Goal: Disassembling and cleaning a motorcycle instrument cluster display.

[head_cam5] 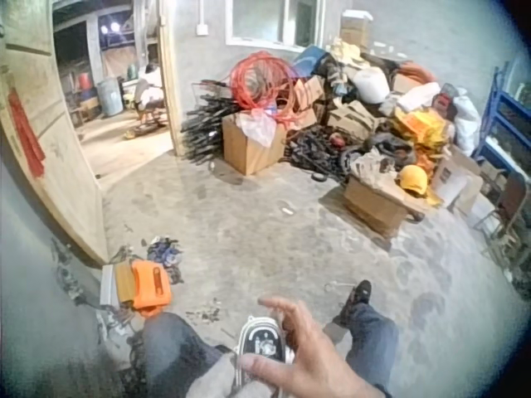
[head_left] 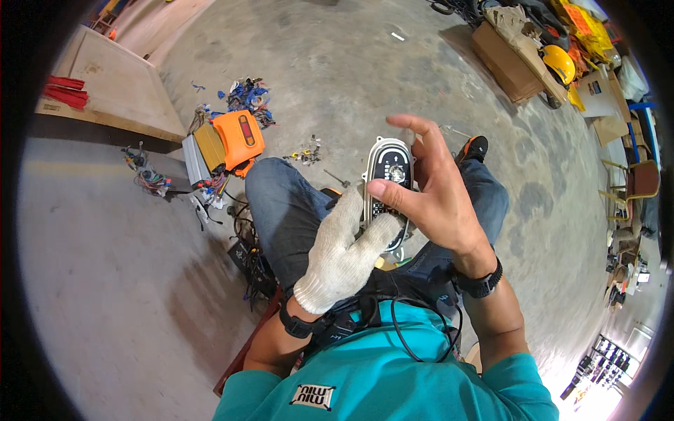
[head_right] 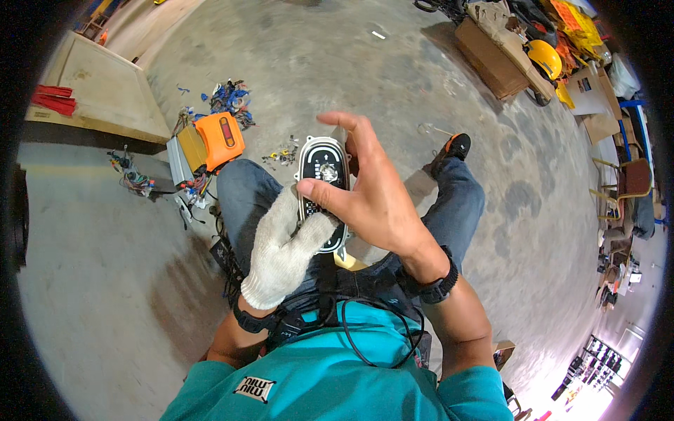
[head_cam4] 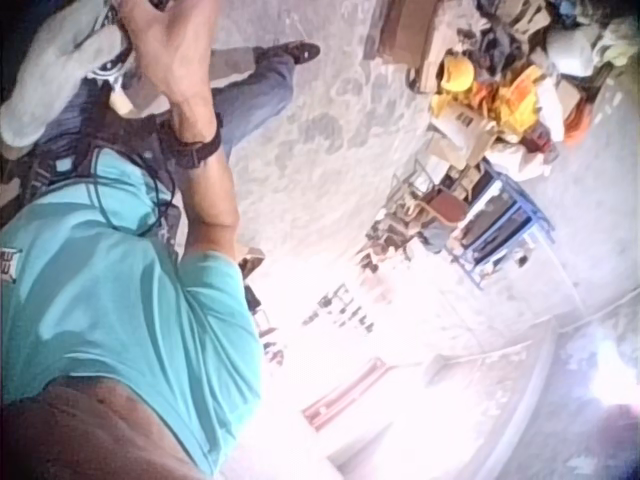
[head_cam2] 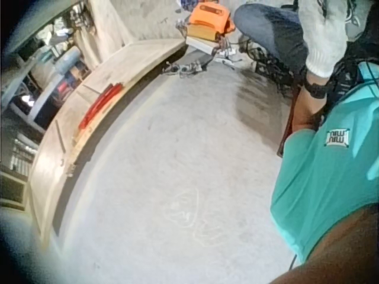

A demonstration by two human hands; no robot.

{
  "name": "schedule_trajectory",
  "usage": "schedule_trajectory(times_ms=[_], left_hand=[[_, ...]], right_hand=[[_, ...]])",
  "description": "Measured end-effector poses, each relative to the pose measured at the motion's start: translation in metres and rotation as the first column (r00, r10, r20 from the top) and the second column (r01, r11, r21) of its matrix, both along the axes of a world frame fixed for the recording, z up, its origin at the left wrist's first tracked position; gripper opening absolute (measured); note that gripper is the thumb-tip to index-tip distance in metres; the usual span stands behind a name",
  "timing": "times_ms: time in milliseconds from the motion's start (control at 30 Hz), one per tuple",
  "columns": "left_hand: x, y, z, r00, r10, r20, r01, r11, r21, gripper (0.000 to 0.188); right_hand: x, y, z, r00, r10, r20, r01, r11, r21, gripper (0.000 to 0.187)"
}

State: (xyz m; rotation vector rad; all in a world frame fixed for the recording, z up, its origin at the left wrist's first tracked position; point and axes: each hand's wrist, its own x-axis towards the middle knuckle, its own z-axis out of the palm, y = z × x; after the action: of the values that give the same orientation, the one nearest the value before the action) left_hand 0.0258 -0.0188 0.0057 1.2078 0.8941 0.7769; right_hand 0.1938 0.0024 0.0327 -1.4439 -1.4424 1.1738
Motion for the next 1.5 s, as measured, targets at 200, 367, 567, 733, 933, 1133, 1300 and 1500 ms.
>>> schedule_trajectory(times_ms=[200, 367, 567, 733, 933, 1133, 1300, 1500], left_hand=[[0.001, 0.002, 0.011, 1.000, 0.003, -0.009, -0.004, 1.000, -0.012, 0.038], [0.001, 0.002, 0.010, 1.000, -0.002, -0.016, 0.002, 1.000, -0.009, 0.038], [0.003, 0.003, 0.011, 1.000, -0.023, 0.017, 0.023, 1.000, -0.005, 0.037], [0.003, 0.000, 0.001, 0.999, -0.032, 0.026, 0.032, 0.999, 0.003, 0.035], [0.004, -0.001, 0.005, 0.983, 0.044, 0.180, -0.011, 0.984, -0.179, 0.037], [0.005, -0.002, 0.003, 0.998, 0.045, 0.038, -0.042, 0.996, -0.081, 0.038], [0.005, -0.001, 0.010, 0.998, 0.028, -0.063, -0.026, 0.999, 0.033, 0.039], [0.005, -0.003, 0.006, 0.980, 0.042, -0.196, -0.017, 0.992, 0.126, 0.039]], right_hand=[[-0.001, 0.000, -0.002, 0.985, -0.053, -0.164, 0.049, 0.998, -0.029, 0.051], [0.000, 0.002, -0.009, 0.963, -0.085, -0.257, 0.078, 0.996, -0.035, 0.040], [-0.003, 0.001, -0.011, 0.933, -0.174, -0.314, 0.177, 0.984, -0.021, 0.031], [-0.005, 0.001, -0.020, 0.943, -0.238, -0.232, 0.246, 0.969, 0.003, 0.022], [0.007, 0.003, -0.008, 0.849, -0.253, -0.464, 0.176, 0.963, -0.202, 0.028], [0.008, -0.005, -0.009, 0.985, -0.034, -0.170, 0.029, 0.999, -0.035, 0.054], [0.007, -0.004, -0.012, 0.949, -0.076, -0.307, 0.051, 0.995, -0.089, 0.047], [0.006, -0.004, -0.011, 0.907, -0.126, -0.401, 0.088, 0.990, -0.113, 0.039]])
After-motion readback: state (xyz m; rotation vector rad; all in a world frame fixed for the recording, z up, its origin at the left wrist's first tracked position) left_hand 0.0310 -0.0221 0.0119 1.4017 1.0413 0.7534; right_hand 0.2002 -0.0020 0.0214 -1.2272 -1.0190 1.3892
